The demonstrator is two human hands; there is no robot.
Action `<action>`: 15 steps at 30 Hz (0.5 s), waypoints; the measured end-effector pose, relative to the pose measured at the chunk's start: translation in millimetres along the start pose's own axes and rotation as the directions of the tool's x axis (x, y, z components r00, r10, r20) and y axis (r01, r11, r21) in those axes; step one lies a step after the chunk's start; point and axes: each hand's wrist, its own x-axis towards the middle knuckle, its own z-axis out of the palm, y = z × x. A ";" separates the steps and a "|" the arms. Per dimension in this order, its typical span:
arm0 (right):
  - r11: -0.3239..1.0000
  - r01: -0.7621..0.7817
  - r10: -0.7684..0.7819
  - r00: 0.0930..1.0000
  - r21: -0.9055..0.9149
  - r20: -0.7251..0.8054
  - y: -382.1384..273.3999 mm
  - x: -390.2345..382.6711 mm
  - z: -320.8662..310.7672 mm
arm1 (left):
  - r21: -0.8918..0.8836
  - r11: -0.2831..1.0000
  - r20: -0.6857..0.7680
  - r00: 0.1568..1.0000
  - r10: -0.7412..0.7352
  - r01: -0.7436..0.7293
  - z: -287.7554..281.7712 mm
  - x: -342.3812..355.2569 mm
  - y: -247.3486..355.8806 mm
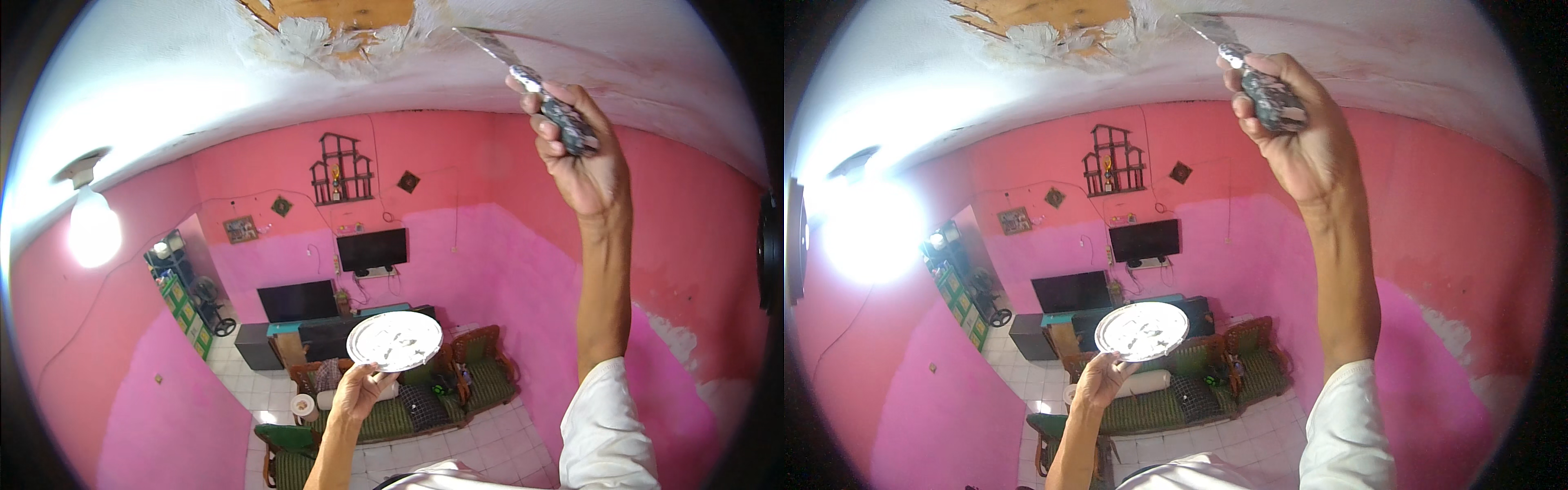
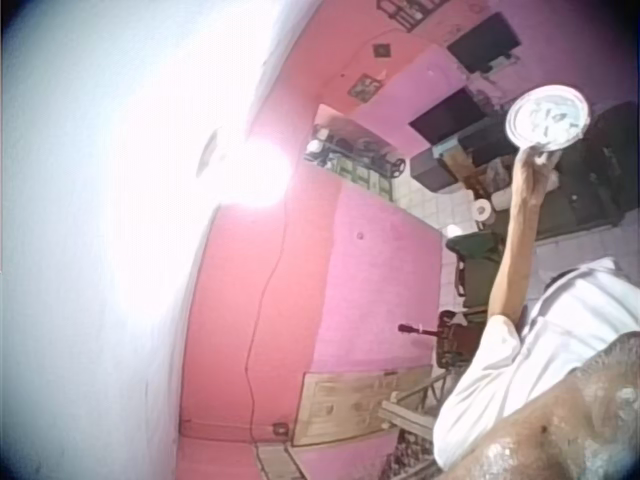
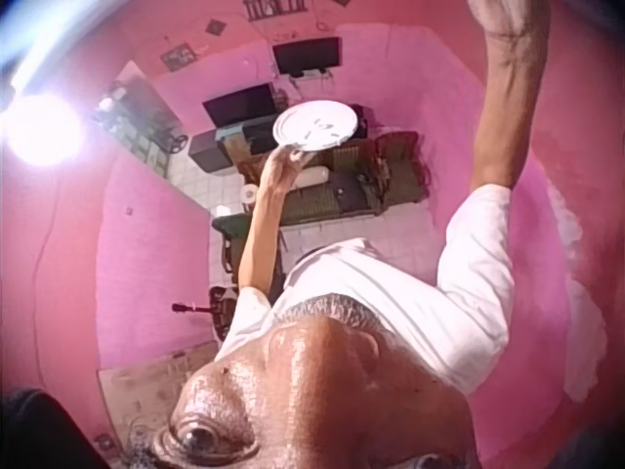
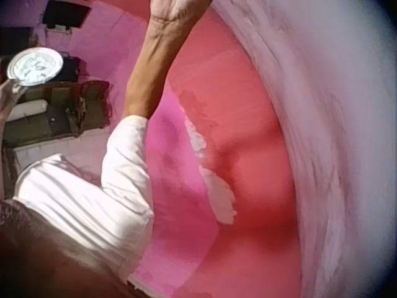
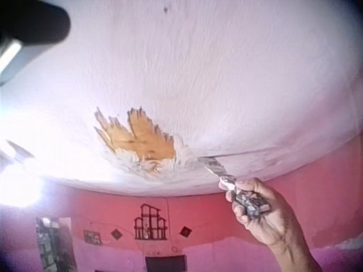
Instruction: The person patches a damaged section of a ceiling using a putty knife and a plate acting as a hawk to hold joint compound. They scoop compound from the plate and spread it over a hole in the ceiling panels with the putty knife.
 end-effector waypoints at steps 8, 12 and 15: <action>0.998 -0.007 0.000 0.995 -0.062 -0.101 47.8 -5.4 -6.0 | 0.070 0.996 -0.073 0.996 0.053 -0.048 -10.2 -1.2 1.1; 0.996 -0.002 -0.010 0.990 -0.086 -0.140 71.1 24.2 -23.9 | 0.090 0.995 -0.053 0.997 0.054 -0.049 -9.0 -1.2 -4.8; 0.997 -0.020 0.009 0.987 -0.069 -0.157 77.0 37.4 -26.3 | 0.088 0.995 -0.068 0.996 0.063 -0.057 -7.1 -5.8 -5.4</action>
